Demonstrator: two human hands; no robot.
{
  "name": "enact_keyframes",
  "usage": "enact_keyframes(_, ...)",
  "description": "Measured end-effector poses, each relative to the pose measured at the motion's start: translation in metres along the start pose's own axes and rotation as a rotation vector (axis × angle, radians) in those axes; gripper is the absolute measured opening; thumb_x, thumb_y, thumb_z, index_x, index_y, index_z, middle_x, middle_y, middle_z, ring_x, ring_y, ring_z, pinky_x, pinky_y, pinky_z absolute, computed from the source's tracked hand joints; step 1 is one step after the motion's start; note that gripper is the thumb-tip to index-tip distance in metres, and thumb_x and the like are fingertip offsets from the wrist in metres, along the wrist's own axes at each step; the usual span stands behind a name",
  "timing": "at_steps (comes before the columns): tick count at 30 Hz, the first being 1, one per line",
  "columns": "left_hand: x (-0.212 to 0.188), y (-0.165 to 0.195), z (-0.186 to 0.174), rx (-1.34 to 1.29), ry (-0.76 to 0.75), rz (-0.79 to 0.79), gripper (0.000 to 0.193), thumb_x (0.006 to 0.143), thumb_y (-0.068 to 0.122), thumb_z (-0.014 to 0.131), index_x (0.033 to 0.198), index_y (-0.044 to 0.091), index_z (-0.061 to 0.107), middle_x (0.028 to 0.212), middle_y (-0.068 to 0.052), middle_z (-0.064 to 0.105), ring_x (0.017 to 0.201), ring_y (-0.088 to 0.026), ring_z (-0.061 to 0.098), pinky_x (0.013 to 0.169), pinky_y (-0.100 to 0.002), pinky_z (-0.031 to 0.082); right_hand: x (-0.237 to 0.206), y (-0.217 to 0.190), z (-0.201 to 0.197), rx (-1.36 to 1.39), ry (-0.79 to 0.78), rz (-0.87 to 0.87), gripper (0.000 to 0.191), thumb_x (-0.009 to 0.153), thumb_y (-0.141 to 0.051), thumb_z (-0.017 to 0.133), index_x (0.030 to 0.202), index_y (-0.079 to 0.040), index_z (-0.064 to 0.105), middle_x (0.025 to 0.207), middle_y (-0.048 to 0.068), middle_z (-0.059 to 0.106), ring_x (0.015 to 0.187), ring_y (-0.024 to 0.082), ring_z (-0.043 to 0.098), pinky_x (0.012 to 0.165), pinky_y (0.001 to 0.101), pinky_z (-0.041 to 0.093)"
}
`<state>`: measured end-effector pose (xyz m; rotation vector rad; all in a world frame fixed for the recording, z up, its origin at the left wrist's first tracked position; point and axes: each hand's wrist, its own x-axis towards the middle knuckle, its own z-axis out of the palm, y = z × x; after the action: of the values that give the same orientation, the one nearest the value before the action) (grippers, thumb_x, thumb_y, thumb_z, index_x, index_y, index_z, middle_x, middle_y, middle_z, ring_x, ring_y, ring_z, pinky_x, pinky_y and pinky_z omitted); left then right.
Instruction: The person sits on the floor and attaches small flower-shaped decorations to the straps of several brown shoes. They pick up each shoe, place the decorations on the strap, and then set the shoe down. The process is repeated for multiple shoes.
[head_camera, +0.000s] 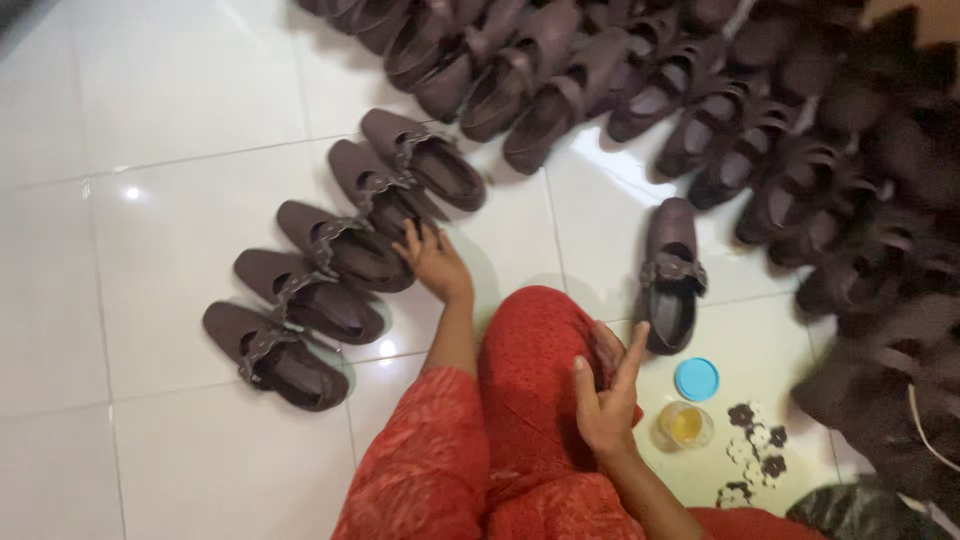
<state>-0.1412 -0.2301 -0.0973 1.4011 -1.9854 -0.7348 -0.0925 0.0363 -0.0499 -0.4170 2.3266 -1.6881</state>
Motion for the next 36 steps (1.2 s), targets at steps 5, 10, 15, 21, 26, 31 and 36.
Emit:
enact_keyframes(5,0.013,0.015,-0.002,0.017,-0.168,-0.18,0.054,0.09,0.017,0.07,0.14,0.0,0.056,0.162,-0.011,0.035,0.148,-0.054,0.019,0.117,-0.049,0.032,-0.001,0.005,0.008,-0.205,-0.055,-0.084,0.092,0.098,-0.01,0.059,0.162,0.005,-0.006,0.159,0.027,0.041,0.148,0.036,0.041,0.123,0.043,0.027)
enact_keyframes(10,-0.011,-0.013,-0.033,-0.255,-0.156,0.026,0.058,0.095,0.017,0.068,0.149,0.003,0.051,0.163,-0.018,0.036,0.152,-0.046,0.025,0.121,-0.051,0.029,0.002,0.012,0.012,-0.214,-0.052,-0.119,0.092,0.099,-0.011,0.059,0.163,0.004,-0.005,0.158,0.026,0.044,0.147,0.036,0.043,0.123,0.0428,0.029)
enact_keyframes(15,-0.07,-0.078,-0.1,-0.142,-0.132,0.141,0.035,0.092,0.02,0.074,0.124,0.008,0.065,0.144,-0.013,0.054,0.146,-0.037,0.04,0.121,-0.053,0.03,0.001,0.016,0.015,-0.214,-0.083,-0.136,0.094,0.1,-0.012,0.058,0.165,-0.001,-0.008,0.158,0.026,0.044,0.146,0.035,0.045,0.123,0.0441,0.031)
enact_keyframes(21,-0.062,-0.156,-0.192,0.394,0.239,-0.107,0.094,0.072,0.041,0.089,0.142,-0.003,0.045,0.151,-0.036,0.034,0.14,-0.058,0.02,0.107,-0.068,0.021,0.0,0.014,0.018,-0.31,-0.09,-0.17,0.095,0.1,-0.013,0.06,0.165,-0.004,-0.008,0.157,0.025,0.047,0.147,0.036,0.045,0.125,0.046,0.029)
enact_keyframes(26,-0.045,-0.177,-0.188,0.121,0.022,-0.478,0.059,0.079,0.038,0.089,0.121,0.003,0.065,0.152,-0.028,0.035,0.138,-0.047,0.035,0.107,-0.055,0.037,-0.004,0.015,0.016,-0.275,-0.104,-0.163,0.094,0.102,-0.013,0.059,0.165,-0.003,-0.009,0.159,0.027,0.044,0.149,0.036,0.042,0.125,0.0459,0.028)
enact_keyframes(31,-0.056,-0.175,-0.186,-0.326,0.265,-0.517,0.04,0.091,0.031,0.08,0.109,-0.002,0.067,0.125,-0.019,0.061,0.105,-0.026,0.06,0.093,-0.036,0.05,-0.003,0.016,0.008,-0.279,-0.088,-0.179,0.095,0.101,-0.013,0.061,0.165,-0.003,-0.009,0.158,0.027,0.045,0.148,0.037,0.043,0.125,0.0456,0.029)
enact_keyframes(36,-0.067,-0.148,-0.206,-1.005,0.022,-0.332,0.044,0.092,0.023,0.075,0.119,-0.008,0.061,0.113,-0.011,0.065,0.1,-0.017,0.061,0.09,-0.03,0.051,0.0,-0.001,0.01,-0.224,-0.108,-0.154,0.093,0.101,-0.014,0.06,0.165,-0.005,-0.008,0.159,0.027,0.043,0.149,0.037,0.043,0.124,0.0458,0.033)
